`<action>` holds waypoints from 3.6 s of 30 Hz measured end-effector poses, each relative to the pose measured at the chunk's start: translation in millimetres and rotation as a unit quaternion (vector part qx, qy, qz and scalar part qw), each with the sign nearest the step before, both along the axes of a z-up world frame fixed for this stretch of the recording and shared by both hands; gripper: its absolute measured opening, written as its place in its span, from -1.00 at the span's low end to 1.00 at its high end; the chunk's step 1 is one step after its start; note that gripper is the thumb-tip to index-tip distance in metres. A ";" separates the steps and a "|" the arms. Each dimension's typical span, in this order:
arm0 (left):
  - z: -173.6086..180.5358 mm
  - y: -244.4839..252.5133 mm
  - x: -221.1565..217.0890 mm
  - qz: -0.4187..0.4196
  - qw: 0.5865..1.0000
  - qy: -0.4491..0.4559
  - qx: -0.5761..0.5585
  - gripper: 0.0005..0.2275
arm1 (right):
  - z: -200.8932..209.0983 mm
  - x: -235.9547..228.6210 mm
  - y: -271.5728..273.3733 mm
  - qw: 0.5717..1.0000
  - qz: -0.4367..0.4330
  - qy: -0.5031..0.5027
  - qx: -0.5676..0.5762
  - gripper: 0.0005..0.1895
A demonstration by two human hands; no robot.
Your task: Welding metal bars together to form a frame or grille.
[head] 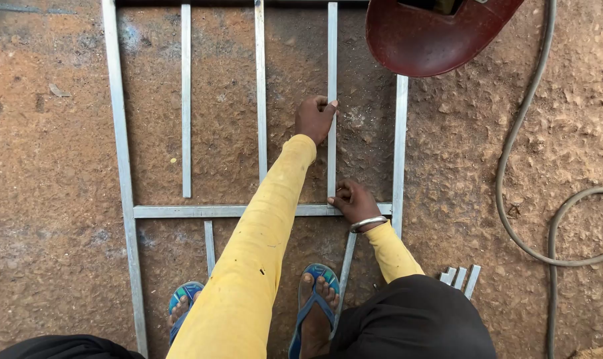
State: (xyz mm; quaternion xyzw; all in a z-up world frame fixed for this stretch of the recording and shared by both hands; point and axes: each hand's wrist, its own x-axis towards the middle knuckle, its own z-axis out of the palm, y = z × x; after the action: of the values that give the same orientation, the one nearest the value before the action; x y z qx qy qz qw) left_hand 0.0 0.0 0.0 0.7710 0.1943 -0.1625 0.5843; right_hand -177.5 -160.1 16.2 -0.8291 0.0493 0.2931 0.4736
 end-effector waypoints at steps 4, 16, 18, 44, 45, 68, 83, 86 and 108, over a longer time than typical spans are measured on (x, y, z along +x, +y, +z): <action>13.5 0.0 4.1 -0.009 0.999 0.028 -0.016 -0.82 | 8.6 7.1 2.7 0.999 0.008 0.013 -0.035 -0.54; 15.1 3.8 9.9 0.012 0.996 0.087 -0.018 -0.82 | 15.4 11.8 9.4 0.997 0.033 0.043 -0.059 -0.45; 15.7 5.2 9.0 -0.007 0.998 0.066 -0.009 -0.80 | 13.2 9.5 8.6 0.999 0.013 0.021 -0.038 -0.44; 12.2 6.3 7.6 0.013 0.997 0.071 -0.034 -0.80 | 1.4 6.3 3.6 0.998 -0.009 0.058 0.010 -0.44; 12.3 5.9 7.9 0.014 0.997 0.070 -0.035 -0.79 | 2.2 6.9 4.0 0.999 -0.007 0.049 0.000 -0.43; 29.5 1.1 -3.9 -0.011 0.997 0.072 0.008 -0.76 | -2.9 12.4 6.5 0.995 -0.055 0.085 0.016 -0.48; 27.9 -5.9 -9.6 0.024 0.998 0.039 0.044 -0.77 | -26.8 13.0 6.0 0.986 -0.107 0.117 0.042 -0.46; 16.8 -5.8 -10.3 0.029 0.999 0.022 0.040 -0.78 | -27.7 13.7 6.6 0.986 -0.106 0.119 0.047 -0.45; 27.7 0.6 -113.1 0.001 0.989 0.091 -0.117 -0.81 | 28.3 -177.6 -3.3 0.931 -0.012 0.040 -0.363 -0.47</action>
State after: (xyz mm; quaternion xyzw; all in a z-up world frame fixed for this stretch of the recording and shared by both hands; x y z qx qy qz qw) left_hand -113.1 0.6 27.7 0.6791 0.2273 -0.2532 0.6504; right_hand -355.1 -163.4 44.4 -0.9312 0.1811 0.2828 0.1417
